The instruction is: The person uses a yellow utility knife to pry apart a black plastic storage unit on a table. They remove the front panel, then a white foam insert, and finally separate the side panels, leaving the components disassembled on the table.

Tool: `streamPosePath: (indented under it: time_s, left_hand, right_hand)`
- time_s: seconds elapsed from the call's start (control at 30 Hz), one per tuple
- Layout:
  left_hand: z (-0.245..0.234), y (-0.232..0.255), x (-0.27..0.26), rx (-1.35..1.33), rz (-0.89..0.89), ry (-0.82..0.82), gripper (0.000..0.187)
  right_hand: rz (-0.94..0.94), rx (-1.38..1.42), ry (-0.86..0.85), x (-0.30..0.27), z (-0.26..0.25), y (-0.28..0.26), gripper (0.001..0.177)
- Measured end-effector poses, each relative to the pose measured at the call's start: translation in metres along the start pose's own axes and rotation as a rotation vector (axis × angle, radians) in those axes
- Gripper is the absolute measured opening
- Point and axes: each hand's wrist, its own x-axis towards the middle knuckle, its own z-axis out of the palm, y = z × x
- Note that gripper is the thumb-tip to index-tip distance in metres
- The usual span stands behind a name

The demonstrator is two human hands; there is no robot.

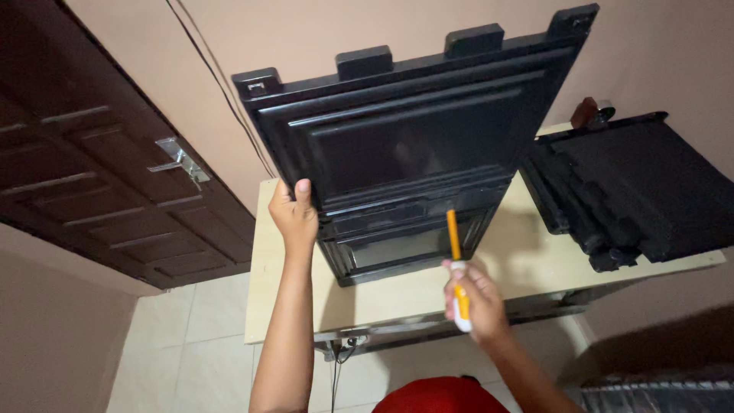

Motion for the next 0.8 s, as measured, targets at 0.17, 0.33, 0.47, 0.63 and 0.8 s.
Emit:
streamPosePath:
  time_s: [0.17, 0.33, 0.47, 0.63, 0.8]
  left_hand:
    - [0.0, -0.007, -0.01, -0.042, -0.06, 0.013, 0.063]
    - [-0.001, -0.014, -0.025, -0.023, -0.071, 0.032, 0.062]
    - [-0.002, -0.016, -0.025, 0.029, -0.046, 0.033, 0.061]
    - [0.003, -0.017, -0.022, -0.016, -0.01, 0.027, 0.064]
    - [0.0, -0.023, -0.022, 0.062, -0.102, 0.041, 0.064]
  right_hand:
    - [-0.031, 0.045, 0.096, 0.012, -0.023, -0.03, 0.035]
    - [-0.023, 0.025, 0.063, 0.023, -0.034, -0.04, 0.035]
    - [-0.051, -0.057, 0.091, 0.037, -0.045, -0.027, 0.032]
    - [-0.285, -0.235, 0.066, 0.062, -0.064, 0.004, 0.031]
    - [-0.342, -0.314, 0.054, 0.065, -0.077, 0.027, 0.031]
